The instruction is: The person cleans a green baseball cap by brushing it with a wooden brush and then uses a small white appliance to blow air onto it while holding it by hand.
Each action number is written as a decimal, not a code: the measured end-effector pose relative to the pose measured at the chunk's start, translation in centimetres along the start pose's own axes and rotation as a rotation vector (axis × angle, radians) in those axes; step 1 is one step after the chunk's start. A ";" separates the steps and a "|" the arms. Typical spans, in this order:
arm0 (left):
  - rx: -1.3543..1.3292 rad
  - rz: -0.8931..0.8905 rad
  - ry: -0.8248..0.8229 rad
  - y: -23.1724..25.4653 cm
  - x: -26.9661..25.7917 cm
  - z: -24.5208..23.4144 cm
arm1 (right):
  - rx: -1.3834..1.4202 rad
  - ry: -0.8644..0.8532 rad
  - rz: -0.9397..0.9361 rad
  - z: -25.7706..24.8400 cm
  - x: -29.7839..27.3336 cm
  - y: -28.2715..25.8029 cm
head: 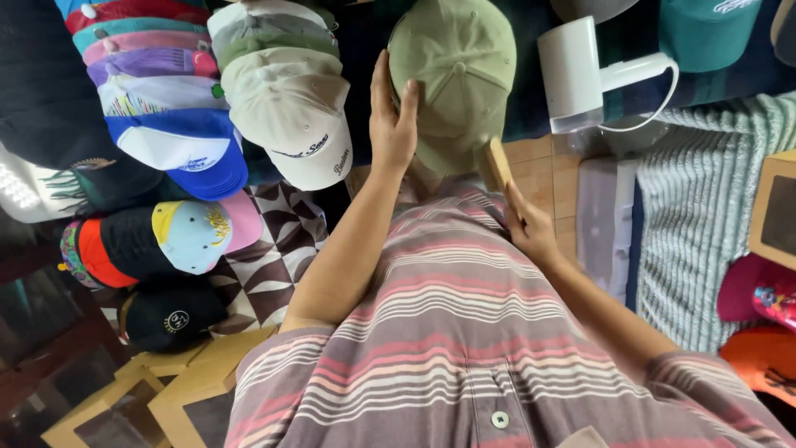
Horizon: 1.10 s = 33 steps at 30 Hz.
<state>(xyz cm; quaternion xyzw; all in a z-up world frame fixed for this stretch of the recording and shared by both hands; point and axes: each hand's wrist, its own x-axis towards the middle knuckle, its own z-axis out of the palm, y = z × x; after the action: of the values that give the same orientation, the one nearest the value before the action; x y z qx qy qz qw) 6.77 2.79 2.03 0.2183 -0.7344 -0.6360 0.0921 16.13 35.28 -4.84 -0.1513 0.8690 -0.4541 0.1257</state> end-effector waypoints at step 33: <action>-0.018 -0.197 -0.323 3.1 -5.5 -6.4 | -0.368 -0.196 -0.628 -3.7 23.6 -21.0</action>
<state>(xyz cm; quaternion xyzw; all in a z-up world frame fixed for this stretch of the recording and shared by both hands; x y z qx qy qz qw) 13.62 -0.20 6.94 0.1834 -0.7089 -0.6753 -0.0878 -3.86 17.76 12.62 -0.4731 0.8311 -0.2902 0.0336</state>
